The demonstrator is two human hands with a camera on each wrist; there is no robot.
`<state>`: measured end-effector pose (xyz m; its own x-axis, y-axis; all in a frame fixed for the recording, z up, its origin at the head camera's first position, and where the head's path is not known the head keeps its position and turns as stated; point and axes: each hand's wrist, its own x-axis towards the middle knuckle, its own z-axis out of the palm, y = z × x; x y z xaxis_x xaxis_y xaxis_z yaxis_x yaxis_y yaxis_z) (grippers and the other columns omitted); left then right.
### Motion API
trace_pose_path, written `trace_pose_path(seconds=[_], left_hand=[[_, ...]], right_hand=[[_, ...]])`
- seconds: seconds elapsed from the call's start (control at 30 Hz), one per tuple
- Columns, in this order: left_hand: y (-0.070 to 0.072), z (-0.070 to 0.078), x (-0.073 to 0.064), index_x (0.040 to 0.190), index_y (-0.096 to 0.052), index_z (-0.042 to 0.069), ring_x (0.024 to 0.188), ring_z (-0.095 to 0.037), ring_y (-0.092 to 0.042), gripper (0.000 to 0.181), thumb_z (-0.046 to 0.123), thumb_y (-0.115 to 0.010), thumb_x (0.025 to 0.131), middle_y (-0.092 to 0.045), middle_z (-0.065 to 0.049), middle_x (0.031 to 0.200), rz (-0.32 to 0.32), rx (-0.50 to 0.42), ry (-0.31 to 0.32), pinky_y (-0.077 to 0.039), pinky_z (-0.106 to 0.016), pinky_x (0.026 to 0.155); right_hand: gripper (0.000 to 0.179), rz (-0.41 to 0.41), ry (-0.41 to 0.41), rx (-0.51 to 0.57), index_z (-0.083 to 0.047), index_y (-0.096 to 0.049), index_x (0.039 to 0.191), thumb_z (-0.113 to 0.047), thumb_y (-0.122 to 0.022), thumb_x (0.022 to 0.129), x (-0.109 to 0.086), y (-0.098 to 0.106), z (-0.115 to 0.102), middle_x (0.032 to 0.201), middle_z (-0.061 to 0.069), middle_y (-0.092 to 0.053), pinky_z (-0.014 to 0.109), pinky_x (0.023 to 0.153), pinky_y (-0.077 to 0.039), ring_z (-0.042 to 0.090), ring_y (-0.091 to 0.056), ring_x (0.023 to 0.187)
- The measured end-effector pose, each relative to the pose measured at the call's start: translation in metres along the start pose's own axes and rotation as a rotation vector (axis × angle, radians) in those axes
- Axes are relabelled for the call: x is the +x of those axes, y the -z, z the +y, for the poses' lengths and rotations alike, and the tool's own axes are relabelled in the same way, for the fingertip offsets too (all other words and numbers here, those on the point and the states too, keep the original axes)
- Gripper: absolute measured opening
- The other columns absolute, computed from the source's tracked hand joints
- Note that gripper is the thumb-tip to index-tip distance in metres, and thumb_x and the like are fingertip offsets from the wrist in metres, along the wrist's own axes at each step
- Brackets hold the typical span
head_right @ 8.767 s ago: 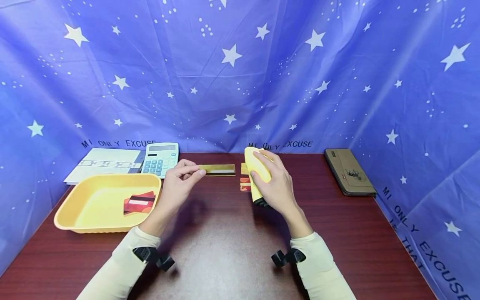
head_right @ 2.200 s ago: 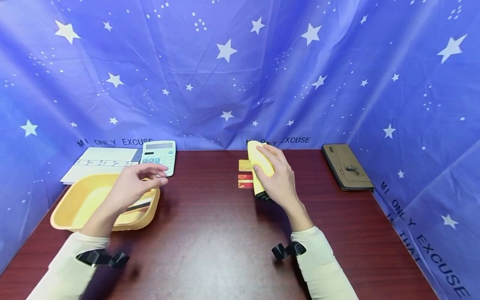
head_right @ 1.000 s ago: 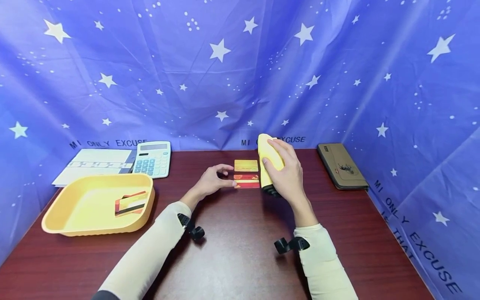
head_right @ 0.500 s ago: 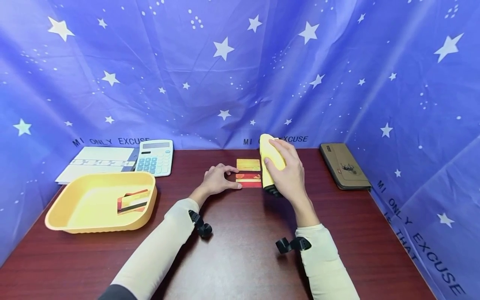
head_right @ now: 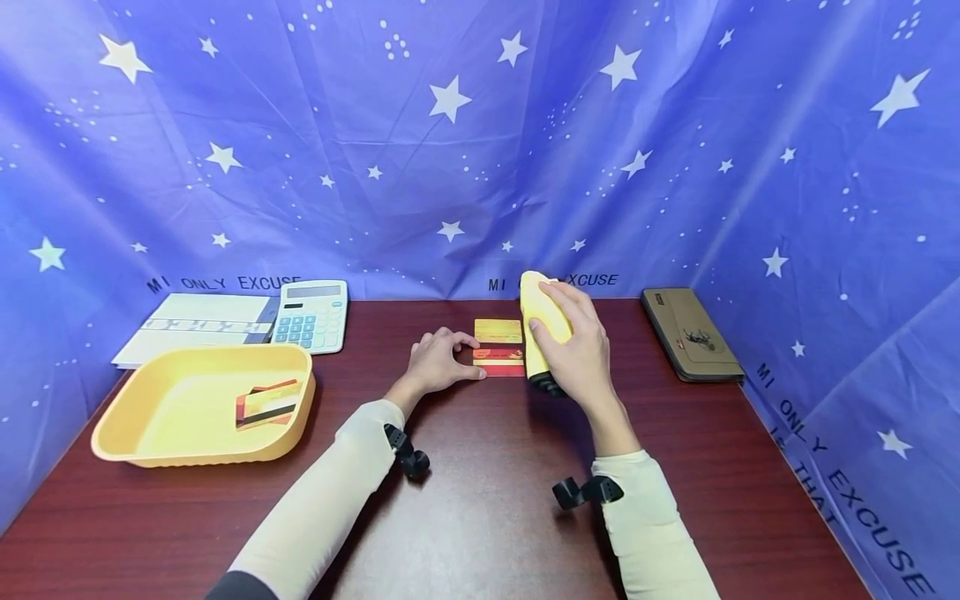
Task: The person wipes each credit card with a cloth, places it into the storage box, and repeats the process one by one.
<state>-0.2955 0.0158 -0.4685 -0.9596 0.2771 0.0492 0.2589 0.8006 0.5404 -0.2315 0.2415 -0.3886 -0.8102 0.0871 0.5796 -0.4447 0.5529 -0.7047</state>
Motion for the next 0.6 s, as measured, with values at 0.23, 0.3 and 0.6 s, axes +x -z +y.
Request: trace_pose_path(seconds=[0.23,0.3,0.6], left_hand=[[-0.0015,0.0016,0.001,0.116,-0.075,0.031,0.106,-0.025,-0.053,0.049,0.051,-0.089,0.074,-0.063,-0.001,0.11,0.013,-0.015,0.022,-0.041,-0.041,0.091],[-0.0013,0.0024,0.0012,0.114,-0.075,0.031,0.107,-0.026,-0.053,0.047,0.05,-0.09,0.074,-0.063,-0.001,0.111,0.013,-0.024,0.034,-0.041,-0.041,0.091],[0.0016,0.0044,-0.001,0.112,-0.071,0.024,0.107,-0.024,-0.053,0.049,0.043,-0.092,0.073,-0.064,0.002,0.111,0.008,-0.073,0.062,-0.04,-0.039,0.091]], right_hand=[[0.049,-0.004,0.001,0.001,-0.019,-0.069,0.136,-0.008,-0.078,0.089,-0.0005,-0.001,0.0003,0.144,0.006,-0.061,0.011,0.088,-0.041,0.023,-0.053,0.134],[0.049,-0.005,0.001,0.0,-0.019,-0.069,0.136,-0.008,-0.078,0.089,-0.0006,-0.0012,0.0001,0.144,0.006,-0.061,0.011,0.088,-0.041,0.023,-0.053,0.134],[0.049,-0.006,0.003,0.011,-0.02,-0.069,0.136,-0.009,-0.079,0.089,-0.0013,-0.0023,0.0006,0.144,0.005,-0.061,0.011,0.088,-0.041,0.022,-0.053,0.135]])
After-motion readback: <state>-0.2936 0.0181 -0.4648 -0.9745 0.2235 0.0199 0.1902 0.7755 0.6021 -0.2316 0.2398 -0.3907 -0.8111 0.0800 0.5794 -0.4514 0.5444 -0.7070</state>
